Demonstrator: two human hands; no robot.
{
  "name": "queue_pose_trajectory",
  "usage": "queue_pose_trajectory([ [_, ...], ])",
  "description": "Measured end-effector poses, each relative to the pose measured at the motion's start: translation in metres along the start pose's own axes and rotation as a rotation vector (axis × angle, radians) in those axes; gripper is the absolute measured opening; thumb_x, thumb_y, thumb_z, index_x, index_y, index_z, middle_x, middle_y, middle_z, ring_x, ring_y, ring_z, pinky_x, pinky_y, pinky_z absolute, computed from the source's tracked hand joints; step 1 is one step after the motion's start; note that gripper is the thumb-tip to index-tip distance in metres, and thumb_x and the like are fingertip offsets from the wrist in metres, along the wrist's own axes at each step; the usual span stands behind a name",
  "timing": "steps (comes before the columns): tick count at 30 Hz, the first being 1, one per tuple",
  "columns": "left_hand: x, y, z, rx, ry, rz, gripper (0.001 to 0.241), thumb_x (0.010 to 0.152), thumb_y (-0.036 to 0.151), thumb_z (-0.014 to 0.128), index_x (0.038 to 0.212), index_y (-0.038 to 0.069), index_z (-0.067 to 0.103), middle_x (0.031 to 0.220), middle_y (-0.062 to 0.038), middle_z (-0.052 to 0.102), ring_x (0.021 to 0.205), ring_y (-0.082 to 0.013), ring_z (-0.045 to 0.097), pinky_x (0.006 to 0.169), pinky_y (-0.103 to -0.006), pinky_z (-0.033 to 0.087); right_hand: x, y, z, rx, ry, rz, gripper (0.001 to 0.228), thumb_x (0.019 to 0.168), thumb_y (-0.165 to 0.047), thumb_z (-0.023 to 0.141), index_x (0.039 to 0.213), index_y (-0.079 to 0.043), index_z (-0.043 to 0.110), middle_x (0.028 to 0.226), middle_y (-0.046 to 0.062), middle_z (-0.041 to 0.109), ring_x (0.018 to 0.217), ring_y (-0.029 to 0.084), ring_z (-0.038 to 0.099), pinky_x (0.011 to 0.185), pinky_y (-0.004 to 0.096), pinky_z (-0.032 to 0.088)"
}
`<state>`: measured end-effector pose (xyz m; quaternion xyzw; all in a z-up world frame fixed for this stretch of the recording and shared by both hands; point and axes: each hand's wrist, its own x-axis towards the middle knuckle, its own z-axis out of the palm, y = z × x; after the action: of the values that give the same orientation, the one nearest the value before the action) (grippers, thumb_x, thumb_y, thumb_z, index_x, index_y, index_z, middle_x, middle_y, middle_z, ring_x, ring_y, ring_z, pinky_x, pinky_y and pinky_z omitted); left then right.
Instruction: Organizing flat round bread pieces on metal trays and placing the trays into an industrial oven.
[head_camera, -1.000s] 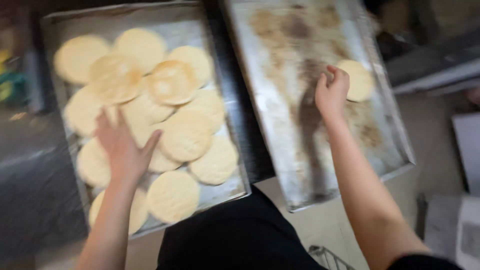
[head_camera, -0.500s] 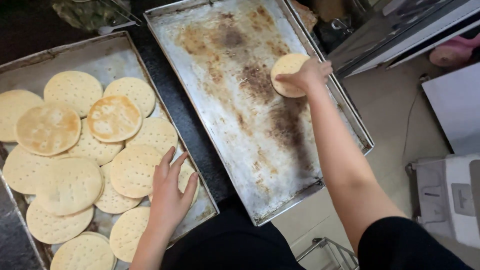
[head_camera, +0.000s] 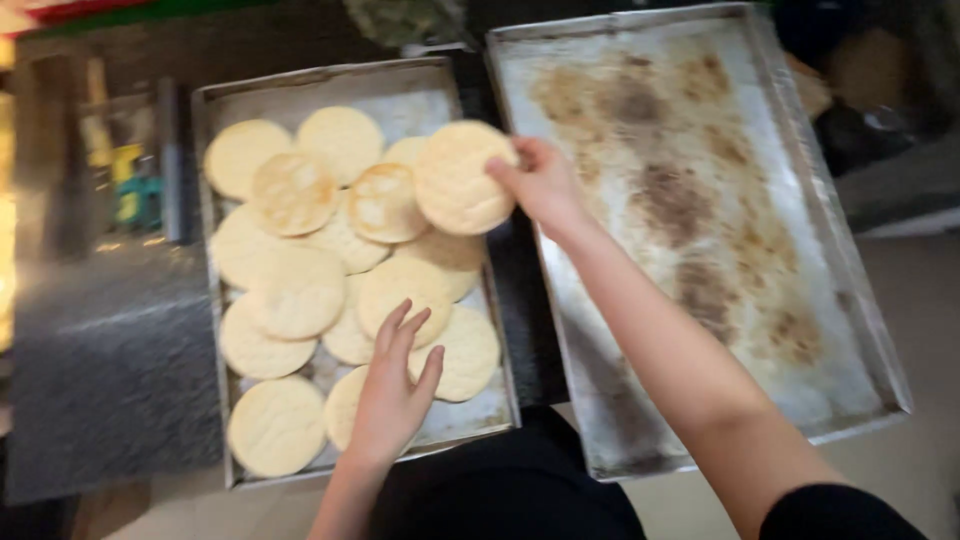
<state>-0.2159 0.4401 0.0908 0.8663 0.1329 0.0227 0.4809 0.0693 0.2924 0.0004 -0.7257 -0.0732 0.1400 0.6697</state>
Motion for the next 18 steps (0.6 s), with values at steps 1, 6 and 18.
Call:
queue_pose_trajectory([
  [1,-0.007,-0.007,-0.006,0.009,0.019,-0.011,0.048,0.092,0.019,0.067,0.138,0.007,0.055,0.152,-0.019,0.047,0.129,-0.0378,0.054,0.105,-0.042,0.046,0.007,0.009,0.023,0.008,-0.022,-0.002,0.031,0.091,-0.011,0.079,0.118,0.001,0.07,0.098,0.009,0.077,0.082,0.012,0.071,0.073,0.029,0.059],
  [6,-0.051,-0.047,-0.032,0.017,0.149,-0.084,0.047,0.094,0.016,0.067,0.137,0.004,0.057,0.151,-0.02,0.047,0.134,-0.0368,0.052,0.108,-0.0424,0.043,0.041,0.068,0.111,0.148,-0.106,0.268,0.039,0.084,-0.012,0.08,0.118,0.003,0.068,0.097,0.011,0.078,0.081,0.016,0.073,0.069,0.032,0.059],
  [18,-0.104,-0.101,-0.074,-0.038,0.286,-0.213,0.047,0.09,0.01,0.068,0.135,0.002,0.057,0.149,-0.017,0.05,0.115,-0.0274,0.067,0.095,-0.0367,0.054,0.047,0.075,0.132,-0.662,0.166,0.063,0.045,0.078,-0.025,0.088,0.115,-0.002,0.074,0.108,0.017,0.076,0.1,0.028,0.072,0.089,0.036,0.055],
])
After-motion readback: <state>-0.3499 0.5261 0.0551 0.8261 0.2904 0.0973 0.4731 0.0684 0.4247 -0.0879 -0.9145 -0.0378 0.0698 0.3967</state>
